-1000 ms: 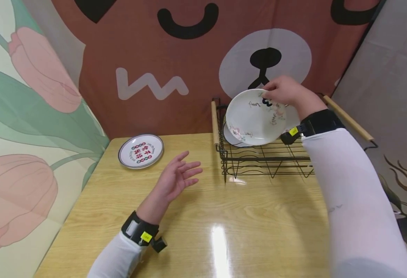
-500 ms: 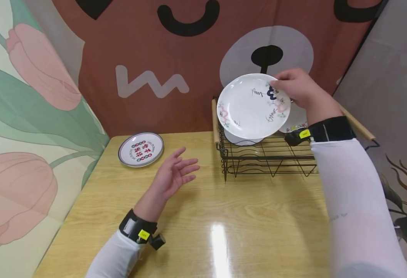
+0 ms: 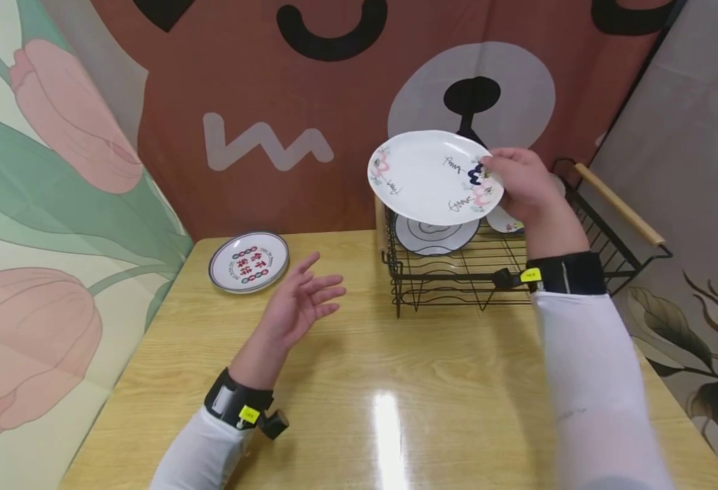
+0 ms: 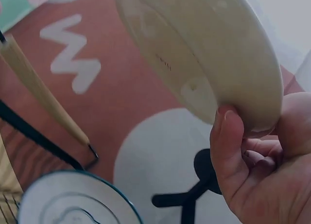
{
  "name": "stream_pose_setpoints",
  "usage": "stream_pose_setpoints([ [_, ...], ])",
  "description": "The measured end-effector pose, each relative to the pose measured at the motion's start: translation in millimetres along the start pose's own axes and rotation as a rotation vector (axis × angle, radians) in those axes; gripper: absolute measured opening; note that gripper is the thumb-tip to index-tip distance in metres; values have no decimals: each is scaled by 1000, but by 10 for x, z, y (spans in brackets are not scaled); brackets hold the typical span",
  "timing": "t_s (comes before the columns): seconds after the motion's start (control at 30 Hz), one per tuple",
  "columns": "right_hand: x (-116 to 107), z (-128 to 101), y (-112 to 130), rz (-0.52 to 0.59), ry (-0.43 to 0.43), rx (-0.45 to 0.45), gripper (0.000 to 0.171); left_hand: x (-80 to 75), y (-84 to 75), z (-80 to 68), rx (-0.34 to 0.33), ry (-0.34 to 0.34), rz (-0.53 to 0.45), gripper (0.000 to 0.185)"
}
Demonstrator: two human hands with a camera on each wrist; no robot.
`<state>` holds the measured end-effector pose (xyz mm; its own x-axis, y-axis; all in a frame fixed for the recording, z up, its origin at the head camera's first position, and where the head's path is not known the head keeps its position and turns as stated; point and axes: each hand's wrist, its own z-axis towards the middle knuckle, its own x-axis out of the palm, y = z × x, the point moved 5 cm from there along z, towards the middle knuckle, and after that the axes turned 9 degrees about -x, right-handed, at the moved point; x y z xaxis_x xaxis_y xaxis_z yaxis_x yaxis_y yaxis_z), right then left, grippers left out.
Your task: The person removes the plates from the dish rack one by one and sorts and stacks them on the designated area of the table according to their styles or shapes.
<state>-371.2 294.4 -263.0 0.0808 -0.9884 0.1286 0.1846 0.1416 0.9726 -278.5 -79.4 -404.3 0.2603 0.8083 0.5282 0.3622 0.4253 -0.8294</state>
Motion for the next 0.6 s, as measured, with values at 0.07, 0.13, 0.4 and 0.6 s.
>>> stream_pose_setpoints([
  [0.07, 42, -86, -67, 47, 22, -25, 17, 14, -24, -29, 14, 7, 8, 53],
  [0.13, 88, -177, -132, 82, 51, -55, 18, 27, -46, -58, 27, 11, 18, 53],
  [0.4, 263, -509, -433, 136, 96, -78, 25, 111, -121, -181, 52, 22, 58, 54],
  [0.6, 426, -695, -606, 283, 219, -140, 31, 194, -138, -242, 65, 57, 92, 54],
])
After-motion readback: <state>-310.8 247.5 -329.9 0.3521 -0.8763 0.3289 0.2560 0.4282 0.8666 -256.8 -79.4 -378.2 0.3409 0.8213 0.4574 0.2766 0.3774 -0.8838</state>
